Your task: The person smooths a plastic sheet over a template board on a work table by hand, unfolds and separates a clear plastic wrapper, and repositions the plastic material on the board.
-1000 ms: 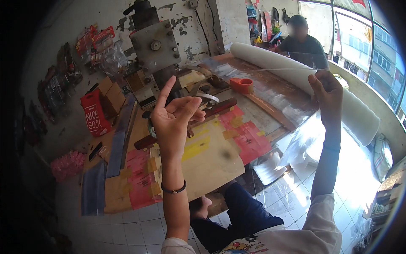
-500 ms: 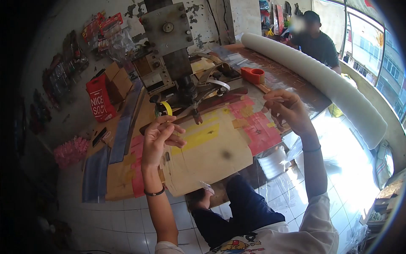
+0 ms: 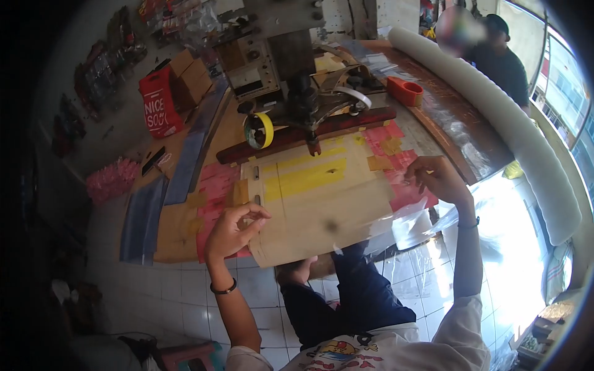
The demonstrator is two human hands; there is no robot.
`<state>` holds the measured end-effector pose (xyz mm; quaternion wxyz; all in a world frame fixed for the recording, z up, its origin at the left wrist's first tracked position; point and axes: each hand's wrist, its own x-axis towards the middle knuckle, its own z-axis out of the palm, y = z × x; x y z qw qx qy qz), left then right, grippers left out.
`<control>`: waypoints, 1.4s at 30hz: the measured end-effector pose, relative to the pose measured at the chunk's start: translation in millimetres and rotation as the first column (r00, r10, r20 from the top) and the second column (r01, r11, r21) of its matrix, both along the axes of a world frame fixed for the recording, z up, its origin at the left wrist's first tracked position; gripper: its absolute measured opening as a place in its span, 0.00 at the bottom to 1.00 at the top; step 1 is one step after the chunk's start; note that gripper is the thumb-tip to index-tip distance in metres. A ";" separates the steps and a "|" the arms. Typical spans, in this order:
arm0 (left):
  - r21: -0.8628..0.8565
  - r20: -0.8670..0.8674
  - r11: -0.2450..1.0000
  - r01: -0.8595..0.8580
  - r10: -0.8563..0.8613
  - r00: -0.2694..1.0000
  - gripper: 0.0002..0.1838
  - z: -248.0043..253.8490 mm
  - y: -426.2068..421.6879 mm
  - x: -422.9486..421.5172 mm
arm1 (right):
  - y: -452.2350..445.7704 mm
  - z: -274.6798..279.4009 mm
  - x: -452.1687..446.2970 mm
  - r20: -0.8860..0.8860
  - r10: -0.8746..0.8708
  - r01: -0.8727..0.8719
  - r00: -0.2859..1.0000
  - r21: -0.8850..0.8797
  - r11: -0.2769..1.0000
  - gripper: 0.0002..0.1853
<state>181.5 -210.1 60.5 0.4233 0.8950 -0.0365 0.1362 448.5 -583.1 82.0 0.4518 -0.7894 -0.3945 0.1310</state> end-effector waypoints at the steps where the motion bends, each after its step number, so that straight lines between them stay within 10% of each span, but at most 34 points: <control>1: 0.060 -0.001 0.995 -0.077 0.077 0.997 0.11 -1.1 5.3 -8.9 | -1.3 -7.2 7.8 0.084 -0.023 0.024 0.996 -0.008 1.000 0.12; 12: 0.591 -0.044 0.761 -0.268 0.363 0.931 0.37 -30.0 65.9 33.0 | 11.4 -73.4 49.6 -0.327 0.056 0.048 0.943 0.300 0.953 0.08; 18: 0.401 -0.033 0.853 -0.334 0.378 0.925 0.40 -29.7 44.1 6.5 | 4.8 -89.3 53.8 -0.143 -0.052 0.103 0.988 0.374 0.922 0.09; 24: 0.495 0.102 0.602 -0.626 0.675 0.730 0.49 -35.2 -10.6 -85.6 | -10.0 -92.4 61.6 -0.128 -0.049 0.108 0.991 0.516 0.850 0.07; 27: 0.362 0.148 0.348 -0.865 0.894 0.422 0.46 -54.7 -7.8 -103.1 | -11.8 -88.6 60.5 -0.134 -0.034 0.097 0.990 0.502 0.859 0.08; 33: 0.263 0.039 0.191 -0.946 0.977 0.208 0.33 -53.6 -7.1 -77.4 | -4.8 -85.3 55.0 -0.286 -0.056 0.193 0.956 0.478 0.857 0.08; 39: 0.041 -0.096 0.401 -0.915 0.913 0.396 0.16 -49.3 25.6 -75.6 | -2.9 -77.7 48.6 -0.334 -0.051 0.195 0.941 0.416 0.888 0.09; 42: -0.395 -0.206 0.412 -0.821 0.831 0.516 0.13 -45.3 25.5 -82.0 | -2.8 -83.4 54.3 -0.281 -0.027 0.150 0.959 0.425 0.893 0.09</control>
